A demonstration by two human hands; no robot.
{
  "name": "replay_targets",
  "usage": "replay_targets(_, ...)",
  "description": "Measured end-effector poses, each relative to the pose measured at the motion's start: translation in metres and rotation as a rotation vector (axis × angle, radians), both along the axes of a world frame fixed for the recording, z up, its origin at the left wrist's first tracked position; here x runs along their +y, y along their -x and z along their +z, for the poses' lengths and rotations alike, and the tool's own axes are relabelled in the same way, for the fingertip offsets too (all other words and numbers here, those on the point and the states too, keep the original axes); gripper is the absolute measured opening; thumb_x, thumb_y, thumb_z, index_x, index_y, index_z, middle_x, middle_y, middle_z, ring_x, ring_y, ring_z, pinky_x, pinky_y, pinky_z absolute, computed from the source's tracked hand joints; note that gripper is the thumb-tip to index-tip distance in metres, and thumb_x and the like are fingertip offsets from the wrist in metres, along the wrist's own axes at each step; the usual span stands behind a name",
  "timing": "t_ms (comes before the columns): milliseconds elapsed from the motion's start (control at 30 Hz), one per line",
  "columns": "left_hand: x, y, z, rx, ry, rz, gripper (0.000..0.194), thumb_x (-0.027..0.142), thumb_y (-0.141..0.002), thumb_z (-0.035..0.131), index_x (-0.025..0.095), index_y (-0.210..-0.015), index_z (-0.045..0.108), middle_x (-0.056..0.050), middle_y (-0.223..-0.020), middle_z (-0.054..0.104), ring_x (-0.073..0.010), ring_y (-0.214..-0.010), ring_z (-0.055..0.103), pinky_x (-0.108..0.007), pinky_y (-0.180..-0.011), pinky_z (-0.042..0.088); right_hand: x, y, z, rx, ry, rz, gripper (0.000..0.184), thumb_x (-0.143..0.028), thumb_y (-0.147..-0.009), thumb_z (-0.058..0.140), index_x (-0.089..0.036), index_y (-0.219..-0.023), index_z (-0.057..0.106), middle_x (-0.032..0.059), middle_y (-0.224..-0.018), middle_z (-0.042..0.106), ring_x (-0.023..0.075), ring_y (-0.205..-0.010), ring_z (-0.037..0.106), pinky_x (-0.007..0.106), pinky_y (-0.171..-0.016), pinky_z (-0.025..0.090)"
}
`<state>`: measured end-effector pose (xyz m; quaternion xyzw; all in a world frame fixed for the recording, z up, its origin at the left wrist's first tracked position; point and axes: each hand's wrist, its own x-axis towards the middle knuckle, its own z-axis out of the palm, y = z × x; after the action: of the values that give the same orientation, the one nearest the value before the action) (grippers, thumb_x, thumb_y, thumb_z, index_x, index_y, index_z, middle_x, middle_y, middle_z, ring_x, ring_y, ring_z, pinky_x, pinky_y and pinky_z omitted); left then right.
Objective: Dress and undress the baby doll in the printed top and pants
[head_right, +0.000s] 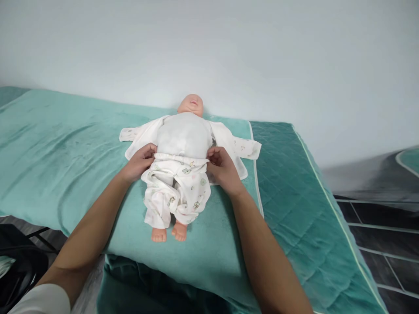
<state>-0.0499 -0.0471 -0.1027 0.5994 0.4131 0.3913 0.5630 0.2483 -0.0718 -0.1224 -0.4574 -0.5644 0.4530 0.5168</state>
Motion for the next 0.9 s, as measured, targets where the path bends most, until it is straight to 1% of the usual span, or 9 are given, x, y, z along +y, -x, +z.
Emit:
replay_targets(100,-0.002,0.006,0.003,0.01,-0.11,0.036,0.016,0.024,-0.08,0.067,0.021,-0.092,0.058,-0.001,-0.092,0.058,-0.0114,-0.072,0.049,-0.023,-0.06,0.038,-0.005,-0.003,0.002,-0.11,-0.165,-0.04,0.032,-0.028,-0.081,0.073,-0.029,-0.108,0.056,0.0026,-0.107,0.059,0.0192,-0.101,0.059,0.036,-0.092,0.053)
replay_targets(167,-0.003,0.008,0.006,0.018,-0.266,0.082,0.015,0.029,-0.082,0.071,0.021,-0.091,0.063,-0.006,-0.112,0.059,-0.0168,-0.097,0.057,-0.027,-0.078,0.048,-0.008,-0.003,0.004,-0.202,-0.296,-0.042,0.024,-0.028,-0.087,0.068,-0.029,-0.109,0.058,0.0044,-0.113,0.056,0.0213,-0.111,0.057,0.04,-0.1,0.051)
replay_targets(233,-0.004,0.009,0.008,0.03,-0.382,0.087,0.018,0.034,-0.083,0.075,0.021,-0.095,0.069,-0.009,-0.125,0.056,-0.0219,-0.118,0.055,-0.032,-0.096,0.049,-0.01,-0.003,0.007,-0.277,-0.402,-0.048,0.018,-0.028,-0.091,0.067,-0.029,-0.107,0.061,0.006,-0.118,0.052,0.0235,-0.119,0.054,0.044,-0.107,0.048)
replay_targets(300,-0.003,0.009,0.01,0.06,-0.405,0.031,0.022,0.037,-0.084,0.077,0.023,-0.1,0.072,-0.01,-0.127,0.054,-0.0232,-0.124,0.053,-0.036,-0.104,0.047,-0.013,-0.002,0.01,-0.341,-0.442,-0.039,0.013,-0.031,-0.093,0.068,-0.028,-0.105,0.063,0.0074,-0.121,0.05,0.0254,-0.123,0.052,0.048,-0.113,0.045)
replay_targets(433,-0.002,0.013,0.011,0.148,-0.369,-0.103,0.025,0.042,-0.086,0.078,0.022,-0.098,0.071,-0.011,-0.129,0.053,-0.0239,-0.125,0.053,-0.037,-0.107,0.046,-0.017,-0.003,0.017,-0.47,-0.413,0.039,0.021,-0.042,-0.091,0.074,-0.027,-0.102,0.065,0.0093,-0.126,0.05,0.0287,-0.128,0.05,0.052,-0.118,0.041)
replay_targets(533,-0.001,0.013,0.011,0.195,-0.388,-0.144,0.027,0.045,-0.086,0.077,0.021,-0.095,0.067,-0.011,-0.129,0.053,-0.0235,-0.123,0.054,-0.036,-0.106,0.047,-0.017,-0.004,0.02,-0.527,-0.429,0.071,0.025,-0.046,-0.089,0.076,-0.026,-0.097,0.064,0.0102,-0.13,0.05,0.03,-0.13,0.049,0.053,-0.118,0.041)
replay_targets(633,-0.003,0.01,0.013,0.228,-0.433,-0.154,0.025,0.043,-0.091,0.072,0.02,-0.09,0.062,-0.01,-0.127,0.056,-0.0209,-0.117,0.056,-0.034,-0.101,0.047,-0.014,-0.004,0.021,-0.552,-0.473,0.1,0.023,-0.044,-0.093,0.072,-0.024,-0.091,0.061,0.0109,-0.13,0.051,0.0283,-0.127,0.052,0.051,-0.114,0.044)
replay_targets(767,0.001,0.002,0.011,0.22,-0.447,-0.067,0.027,0.044,-0.095,0.066,0.02,-0.088,0.055,-0.009,-0.115,0.063,-0.0199,-0.107,0.059,-0.032,-0.093,0.048,-0.009,0.003,0.025,-0.588,-0.519,0.072,0.024,-0.043,-0.099,0.064,-0.024,-0.087,0.056,0.011,-0.12,0.059,0.0264,-0.117,0.058,0.048,-0.104,0.048)
replay_targets(900,0.018,-0.009,0.004,0.236,-0.397,0.131,0.024,0.043,-0.096,0.062,0.023,-0.093,0.051,-0.001,-0.087,0.06,-0.0164,-0.082,0.055,-0.029,-0.077,0.044,0.002,0.012,0.025,-0.583,-0.472,-0.039,0.031,-0.048,-0.102,0.056,-0.024,-0.083,0.051,0.0074,-0.099,0.064,0.0225,-0.092,0.06,0.041,-0.086,0.048)
